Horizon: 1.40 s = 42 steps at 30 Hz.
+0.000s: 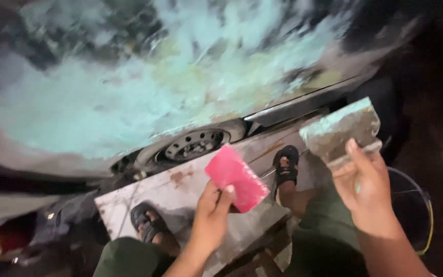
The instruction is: The person uses a red sanding block and a metal scraper to smooth and remove filler material from the side panel of a vehicle. They repeatedly transfer filler from the sanding block to the scraper and apply it to the car's surface.
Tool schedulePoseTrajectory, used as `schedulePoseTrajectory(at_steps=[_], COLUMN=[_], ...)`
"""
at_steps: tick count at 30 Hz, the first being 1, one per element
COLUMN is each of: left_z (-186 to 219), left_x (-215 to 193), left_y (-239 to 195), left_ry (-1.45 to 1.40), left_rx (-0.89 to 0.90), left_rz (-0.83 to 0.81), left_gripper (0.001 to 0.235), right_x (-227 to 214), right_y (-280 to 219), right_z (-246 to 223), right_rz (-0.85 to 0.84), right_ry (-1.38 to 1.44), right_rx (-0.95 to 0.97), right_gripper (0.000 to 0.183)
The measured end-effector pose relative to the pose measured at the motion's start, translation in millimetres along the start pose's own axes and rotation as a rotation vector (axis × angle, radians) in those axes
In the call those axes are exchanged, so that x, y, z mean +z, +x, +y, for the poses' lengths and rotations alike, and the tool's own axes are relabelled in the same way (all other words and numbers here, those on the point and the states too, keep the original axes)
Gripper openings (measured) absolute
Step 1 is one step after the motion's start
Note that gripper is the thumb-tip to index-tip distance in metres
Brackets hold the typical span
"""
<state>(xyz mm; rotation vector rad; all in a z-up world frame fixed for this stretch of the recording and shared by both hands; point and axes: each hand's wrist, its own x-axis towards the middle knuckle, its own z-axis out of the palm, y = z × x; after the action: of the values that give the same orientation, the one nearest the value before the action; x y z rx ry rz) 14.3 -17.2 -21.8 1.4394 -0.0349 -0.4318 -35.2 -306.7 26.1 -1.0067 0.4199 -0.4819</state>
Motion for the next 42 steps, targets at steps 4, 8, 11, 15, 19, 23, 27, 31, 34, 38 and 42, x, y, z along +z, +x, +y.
schedulePoseTrajectory(at_steps=[4, 8, 11, 15, 19, 23, 27, 31, 34, 38, 42], left_z=[-13.1, -13.6, -21.8, -16.6, -22.3, -7.2, 8.9, 11.6, 23.0, 16.3, 30.3], left_x=[-5.6, -1.2, 4.2, 15.0, 18.8, 29.3, 33.9, 33.1, 40.2, 40.8, 43.5], left_y=[7.6, 9.6, 19.2, 26.9, 36.4, 37.3, 29.4, 28.0, 26.3, 33.0, 30.3], left_ry=[-0.082, -0.012, -0.051, -0.228, -0.220, -0.229, -0.084, -0.043, -0.231, -0.072, -0.069], left_rx=[-0.099, -0.135, -0.142, -0.136, -0.146, -0.144, -0.231, -0.288, -0.297, -0.150, -0.230], left_rz=[0.148, 0.188, 0.219, 0.188, 0.163, 0.160, 0.162, 0.085, 0.061, 0.021, 0.038], left_gripper=[0.033, 0.023, 0.029, 0.029, 0.029, 0.028, 0.031, 0.035, 0.039, 0.034, 0.039], right_x=[-14.7, -18.5, -24.1, -31.3, -32.1, -10.3, 7.4, 36.6, 49.1, 24.3, -28.0], right_y=[61.1, 125.8, 177.8, 236.9, 271.1, 269.4, 274.5, 272.0, 275.7, 279.4, 254.7], right_z=[-10.5, -13.2, -14.5, -15.7, -10.9, -18.4, -14.4, -16.1, -18.1, -21.0, -36.6], right_rz=[0.201, 0.266, 0.454, 0.480, 0.510, 0.502, 0.542, 0.608, 0.619, 0.532, 0.460], right_ry=[-0.024, -0.107, -0.480, -0.760, -0.972, -0.988, -1.024, -1.043, -1.028, -0.986, -0.710], right_rx=[-0.174, -0.332, -0.366, -0.633, -0.722, -0.627, -0.761, -0.684, -0.563, -0.692, -0.478], right_gripper=[0.033, 0.040, 0.027, 0.011, 0.011, 0.014, 0.015, 0.014, 0.024, 0.010, 0.005])
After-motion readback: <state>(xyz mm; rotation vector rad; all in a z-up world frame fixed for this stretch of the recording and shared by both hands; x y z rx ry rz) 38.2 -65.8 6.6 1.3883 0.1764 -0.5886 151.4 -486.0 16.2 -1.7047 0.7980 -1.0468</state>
